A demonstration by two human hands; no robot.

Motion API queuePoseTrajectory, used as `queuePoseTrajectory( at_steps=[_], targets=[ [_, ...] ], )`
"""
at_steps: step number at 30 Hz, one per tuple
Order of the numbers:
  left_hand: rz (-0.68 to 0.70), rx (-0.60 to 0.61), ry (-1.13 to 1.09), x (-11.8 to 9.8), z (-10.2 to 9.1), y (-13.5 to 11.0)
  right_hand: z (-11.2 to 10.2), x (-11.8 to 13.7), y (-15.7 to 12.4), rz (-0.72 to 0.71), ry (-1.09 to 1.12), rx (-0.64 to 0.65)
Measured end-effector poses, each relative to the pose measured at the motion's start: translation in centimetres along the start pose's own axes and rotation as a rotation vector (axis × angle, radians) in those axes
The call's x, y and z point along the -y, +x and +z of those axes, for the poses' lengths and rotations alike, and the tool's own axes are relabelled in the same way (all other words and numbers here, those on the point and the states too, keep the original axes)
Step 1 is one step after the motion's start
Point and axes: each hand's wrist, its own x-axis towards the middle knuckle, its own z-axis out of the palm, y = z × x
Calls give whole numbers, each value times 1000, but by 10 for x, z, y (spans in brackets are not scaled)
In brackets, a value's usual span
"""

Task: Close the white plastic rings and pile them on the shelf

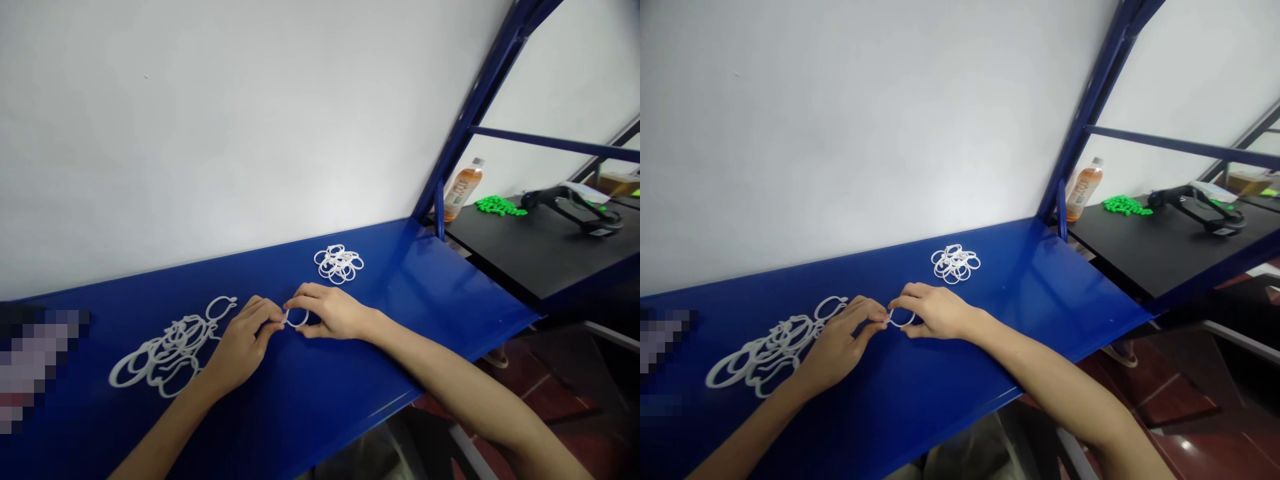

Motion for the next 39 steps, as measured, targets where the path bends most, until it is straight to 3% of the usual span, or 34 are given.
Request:
queuePoseTrajectory(
  at_steps=[9, 15, 18, 21, 24, 30, 35, 39],
  targets=[
    [40, 16, -10, 0, 1, 0, -2, 3, 0, 27, -2, 7],
    [36, 0, 185, 11, -5, 0, -1, -2, 2, 119, -23, -47],
    [-81, -10, 460, 22, -16, 2, -6, -16, -1, 224, -126, -175],
    [-287, 55, 742, 33, -31, 2, -16, -36, -6, 369, -288, -304],
    [-421, 141, 849, 42, -42, 0, -24, -53, -11, 502, -396, -353],
    [-359, 270, 804, 52, -37, -4, -26, -69, -15, 626, -409, -368],
    [-220, 170, 672, 51, -30, -3, -25, -68, -14, 611, -387, -386],
    [-170, 29, 474, 45, -29, -1, -24, -51, -10, 507, -387, -436]
  ],
)
